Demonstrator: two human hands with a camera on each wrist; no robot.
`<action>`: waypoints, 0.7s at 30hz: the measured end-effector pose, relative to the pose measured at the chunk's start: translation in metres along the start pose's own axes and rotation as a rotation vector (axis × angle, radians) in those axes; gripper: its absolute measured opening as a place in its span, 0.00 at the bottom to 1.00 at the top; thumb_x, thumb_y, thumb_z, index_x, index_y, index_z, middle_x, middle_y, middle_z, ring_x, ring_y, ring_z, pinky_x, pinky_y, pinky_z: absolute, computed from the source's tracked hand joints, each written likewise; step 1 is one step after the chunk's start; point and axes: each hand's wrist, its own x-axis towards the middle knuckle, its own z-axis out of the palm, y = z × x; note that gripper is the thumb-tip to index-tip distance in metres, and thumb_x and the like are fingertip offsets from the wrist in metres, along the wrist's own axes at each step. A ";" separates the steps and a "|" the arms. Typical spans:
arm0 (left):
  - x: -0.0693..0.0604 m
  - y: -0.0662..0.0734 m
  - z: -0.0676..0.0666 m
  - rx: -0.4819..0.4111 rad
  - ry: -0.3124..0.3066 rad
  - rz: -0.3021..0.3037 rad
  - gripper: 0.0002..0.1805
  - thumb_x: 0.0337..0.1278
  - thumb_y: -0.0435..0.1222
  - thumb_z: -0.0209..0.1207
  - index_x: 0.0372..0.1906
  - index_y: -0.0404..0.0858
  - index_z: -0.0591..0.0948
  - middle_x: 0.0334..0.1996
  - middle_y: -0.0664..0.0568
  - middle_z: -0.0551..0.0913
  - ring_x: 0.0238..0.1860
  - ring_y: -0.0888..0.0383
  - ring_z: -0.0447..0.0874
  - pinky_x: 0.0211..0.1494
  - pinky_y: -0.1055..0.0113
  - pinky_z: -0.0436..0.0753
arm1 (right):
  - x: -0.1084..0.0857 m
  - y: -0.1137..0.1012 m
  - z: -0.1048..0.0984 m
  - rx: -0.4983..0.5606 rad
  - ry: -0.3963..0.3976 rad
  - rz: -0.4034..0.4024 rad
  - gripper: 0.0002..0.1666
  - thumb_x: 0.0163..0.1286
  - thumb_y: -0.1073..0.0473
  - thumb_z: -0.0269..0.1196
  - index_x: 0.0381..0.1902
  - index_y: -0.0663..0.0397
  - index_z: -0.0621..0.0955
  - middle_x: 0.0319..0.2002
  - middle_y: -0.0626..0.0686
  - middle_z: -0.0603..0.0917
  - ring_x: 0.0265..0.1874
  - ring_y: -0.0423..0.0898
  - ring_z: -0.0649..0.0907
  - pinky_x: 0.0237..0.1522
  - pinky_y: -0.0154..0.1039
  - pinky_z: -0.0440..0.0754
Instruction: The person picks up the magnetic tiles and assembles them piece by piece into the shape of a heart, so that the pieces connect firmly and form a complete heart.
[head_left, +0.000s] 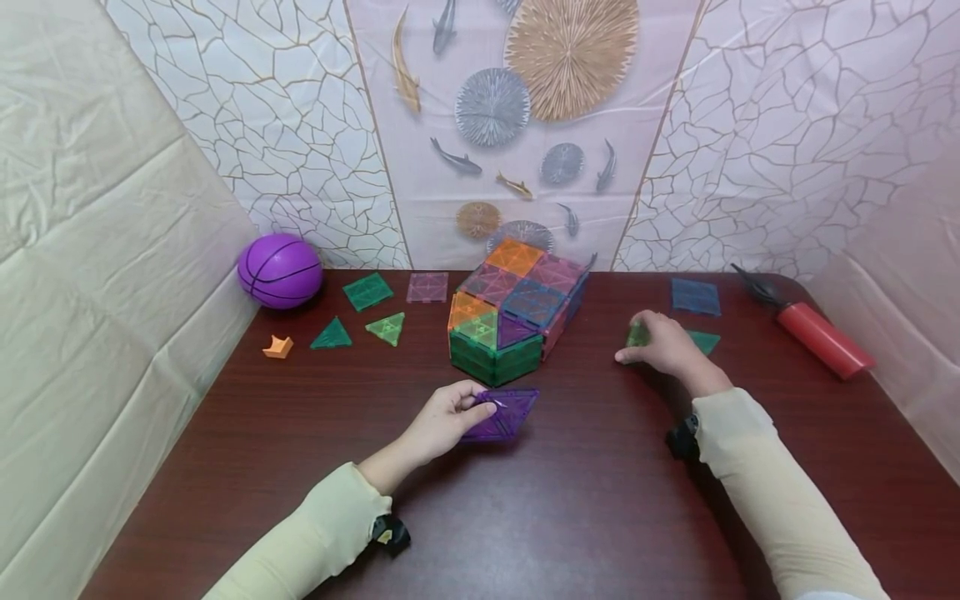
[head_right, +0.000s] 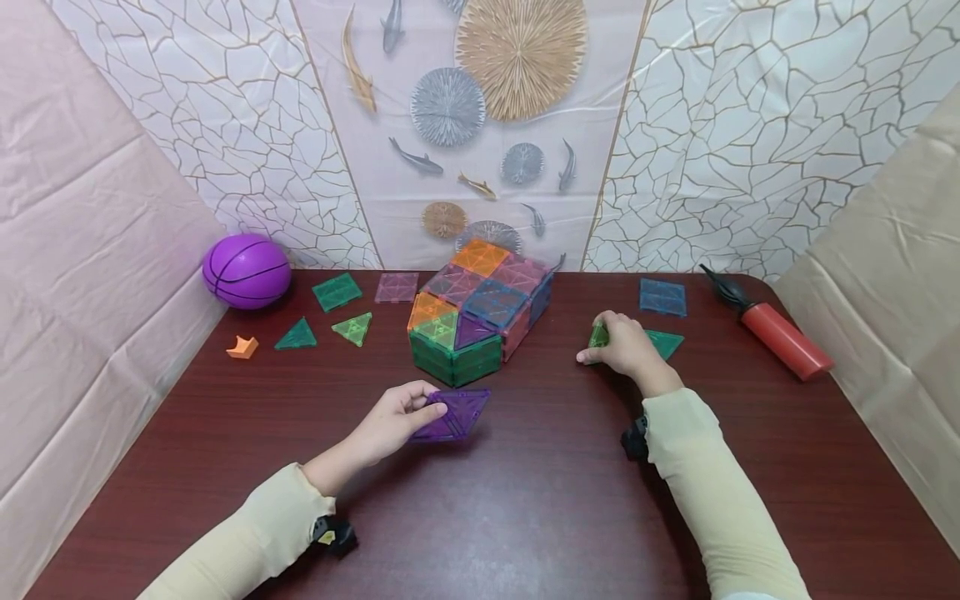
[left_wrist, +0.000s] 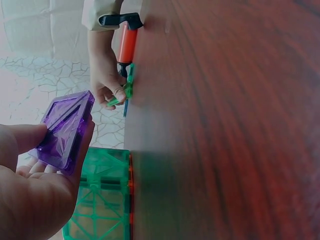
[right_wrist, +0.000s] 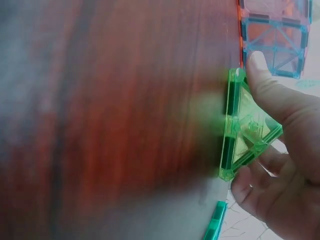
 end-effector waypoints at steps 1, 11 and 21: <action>0.000 0.000 0.000 -0.002 0.000 0.002 0.07 0.61 0.32 0.60 0.38 0.30 0.79 0.17 0.58 0.69 0.19 0.66 0.61 0.23 0.73 0.62 | -0.001 0.000 0.000 0.008 -0.013 0.001 0.36 0.61 0.49 0.70 0.56 0.66 0.68 0.47 0.65 0.76 0.45 0.59 0.76 0.46 0.56 0.74; 0.001 -0.001 0.000 -0.019 -0.005 0.015 0.07 0.62 0.33 0.60 0.37 0.31 0.78 0.18 0.58 0.71 0.19 0.66 0.62 0.23 0.72 0.62 | -0.021 -0.015 0.009 0.041 -0.002 -0.147 0.24 0.66 0.57 0.65 0.53 0.65 0.72 0.38 0.60 0.81 0.38 0.54 0.79 0.42 0.51 0.75; 0.002 0.002 0.001 -0.045 0.011 0.019 0.08 0.64 0.33 0.58 0.40 0.29 0.77 0.18 0.58 0.67 0.18 0.66 0.59 0.23 0.72 0.60 | -0.066 -0.074 0.032 0.178 0.020 -0.341 0.15 0.65 0.63 0.65 0.48 0.63 0.79 0.31 0.48 0.83 0.29 0.41 0.78 0.33 0.36 0.76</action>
